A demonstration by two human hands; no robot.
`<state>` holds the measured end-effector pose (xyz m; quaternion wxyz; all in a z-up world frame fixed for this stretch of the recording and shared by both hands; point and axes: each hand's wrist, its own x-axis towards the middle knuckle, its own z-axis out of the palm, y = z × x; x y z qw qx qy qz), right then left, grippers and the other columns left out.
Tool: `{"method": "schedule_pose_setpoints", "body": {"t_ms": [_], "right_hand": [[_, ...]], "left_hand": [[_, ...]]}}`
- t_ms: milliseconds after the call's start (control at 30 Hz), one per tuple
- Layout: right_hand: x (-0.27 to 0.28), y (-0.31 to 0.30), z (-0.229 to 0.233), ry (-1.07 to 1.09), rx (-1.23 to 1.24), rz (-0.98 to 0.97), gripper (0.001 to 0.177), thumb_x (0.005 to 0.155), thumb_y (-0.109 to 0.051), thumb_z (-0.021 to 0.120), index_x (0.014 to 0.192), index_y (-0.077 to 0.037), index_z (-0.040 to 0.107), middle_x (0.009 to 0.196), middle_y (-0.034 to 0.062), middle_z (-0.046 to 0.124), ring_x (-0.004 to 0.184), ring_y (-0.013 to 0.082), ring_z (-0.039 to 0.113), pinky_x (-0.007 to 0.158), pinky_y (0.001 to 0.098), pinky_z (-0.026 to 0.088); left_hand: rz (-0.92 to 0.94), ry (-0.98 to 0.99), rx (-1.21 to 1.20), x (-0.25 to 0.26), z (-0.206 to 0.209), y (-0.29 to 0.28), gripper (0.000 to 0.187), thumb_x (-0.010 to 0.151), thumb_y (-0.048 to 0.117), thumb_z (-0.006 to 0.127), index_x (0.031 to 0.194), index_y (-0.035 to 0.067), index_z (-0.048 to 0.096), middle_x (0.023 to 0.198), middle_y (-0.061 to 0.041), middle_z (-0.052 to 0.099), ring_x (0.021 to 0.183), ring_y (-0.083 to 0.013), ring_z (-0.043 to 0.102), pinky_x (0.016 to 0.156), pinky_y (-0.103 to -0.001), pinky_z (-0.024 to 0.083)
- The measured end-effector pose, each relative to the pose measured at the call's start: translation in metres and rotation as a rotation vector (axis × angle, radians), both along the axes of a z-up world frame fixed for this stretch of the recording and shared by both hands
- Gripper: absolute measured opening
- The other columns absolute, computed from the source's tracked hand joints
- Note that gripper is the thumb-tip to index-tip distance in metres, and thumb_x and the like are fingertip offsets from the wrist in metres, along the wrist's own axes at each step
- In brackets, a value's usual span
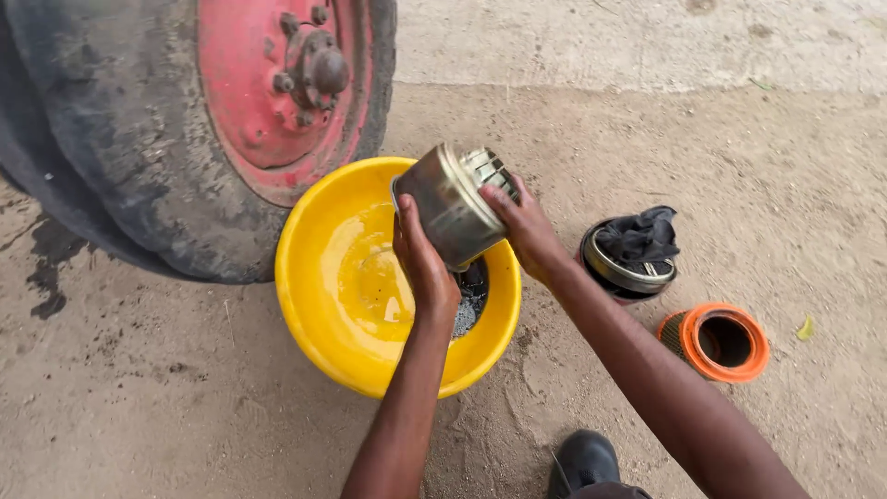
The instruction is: The recorder is cleaning a metal tractor air filter assembly and filter mesh in a yellow basin using a black cloth and solvent.
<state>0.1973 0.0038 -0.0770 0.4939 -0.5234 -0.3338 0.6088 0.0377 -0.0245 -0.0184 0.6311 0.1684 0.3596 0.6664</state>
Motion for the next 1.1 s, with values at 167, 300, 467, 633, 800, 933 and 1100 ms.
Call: {"method": "schedule_pose_setpoints", "body": {"t_ms": [167, 300, 467, 633, 800, 933, 1100], "right_hand": [[0.053, -0.043, -0.001, 0.633, 0.064, -0.130, 0.083, 0.092, -0.062, 0.065, 0.154, -0.012, 0.043, 0.151, 0.0112, 0.053, 0.139, 0.0276, 0.052, 0.122, 0.0534, 0.040], [0.105, -0.115, 0.022, 0.566, 0.046, -0.388, 0.081, 0.085, -0.064, 0.065, 0.147, -0.014, 0.051, 0.138, 0.0077, 0.064, 0.130, 0.0271, 0.057, 0.112, 0.0544, 0.046], [0.218, -0.221, 0.011, -0.049, 0.064, -0.580, 0.094, 0.083, -0.060, 0.081, 0.146, 0.000, 0.045, 0.130, 0.0172, 0.057, 0.128, 0.0351, 0.054, 0.109, 0.0582, 0.049], [0.242, -0.270, 0.012, -0.877, -0.137, -0.646, 0.115, 0.065, -0.070, 0.082, 0.149, -0.002, 0.043, 0.140, 0.0212, 0.054, 0.134, 0.0385, 0.056, 0.108, 0.0591, 0.051], [0.253, -0.300, -0.053, -1.321, -0.364, -0.442, 0.129, 0.063, -0.075, 0.079, 0.156, -0.001, 0.030, 0.153, 0.0268, 0.038, 0.143, 0.0451, 0.039, 0.106, 0.0690, 0.046], [0.261, -0.303, -0.047, -1.381, -0.343, -0.422, 0.131, 0.064, -0.073, 0.080, 0.160, -0.003, 0.026, 0.159, 0.0268, 0.029, 0.147, 0.0455, 0.032, 0.106, 0.0724, 0.038], [0.216, -0.219, 0.021, -1.398, -0.111, -0.302, 0.090, 0.088, -0.062, 0.065, 0.159, -0.016, 0.035, 0.174, 0.0149, 0.030, 0.161, 0.0365, 0.030, 0.127, 0.0618, 0.033]], "left_hand": [[-0.371, 0.244, 0.206, 0.046, 0.008, -0.021, 0.083, 0.097, 0.050, 0.065, 0.157, 0.001, 0.036, 0.153, -0.023, 0.049, 0.142, -0.0308, 0.049, 0.116, -0.042, 0.043], [-0.650, 0.381, 0.275, 0.091, -0.007, -0.037, 0.072, 0.103, 0.043, 0.067, 0.152, -0.001, 0.040, 0.151, -0.019, 0.055, 0.144, -0.0254, 0.050, 0.118, -0.036, 0.040], [-0.987, 0.652, 0.378, 0.145, -0.030, -0.056, 0.049, 0.105, 0.039, 0.056, 0.133, 0.000, 0.065, 0.118, -0.018, 0.075, 0.110, -0.0258, 0.073, 0.093, -0.035, 0.059], [-1.067, 0.950, 0.489, 0.192, -0.073, -0.059, 0.043, 0.101, 0.032, 0.062, 0.134, 0.003, 0.060, 0.124, -0.015, 0.071, 0.108, -0.0254, 0.072, 0.091, -0.036, 0.060], [-0.705, 1.581, 1.040, 0.206, -0.106, -0.037, 0.064, 0.098, 0.031, 0.067, 0.150, 0.001, 0.044, 0.150, -0.023, 0.052, 0.139, -0.0366, 0.050, 0.116, -0.049, 0.042], [-0.927, 1.750, 1.041, 0.207, -0.123, -0.035, 0.075, 0.095, 0.035, 0.069, 0.156, 0.007, 0.034, 0.158, -0.021, 0.035, 0.149, -0.0370, 0.031, 0.122, -0.062, 0.023], [-0.763, 1.922, 1.203, 0.196, -0.155, -0.035, 0.084, 0.088, 0.022, 0.071, 0.158, 0.010, 0.027, 0.164, -0.021, 0.026, 0.151, -0.0367, 0.030, 0.120, -0.064, 0.025]]}}
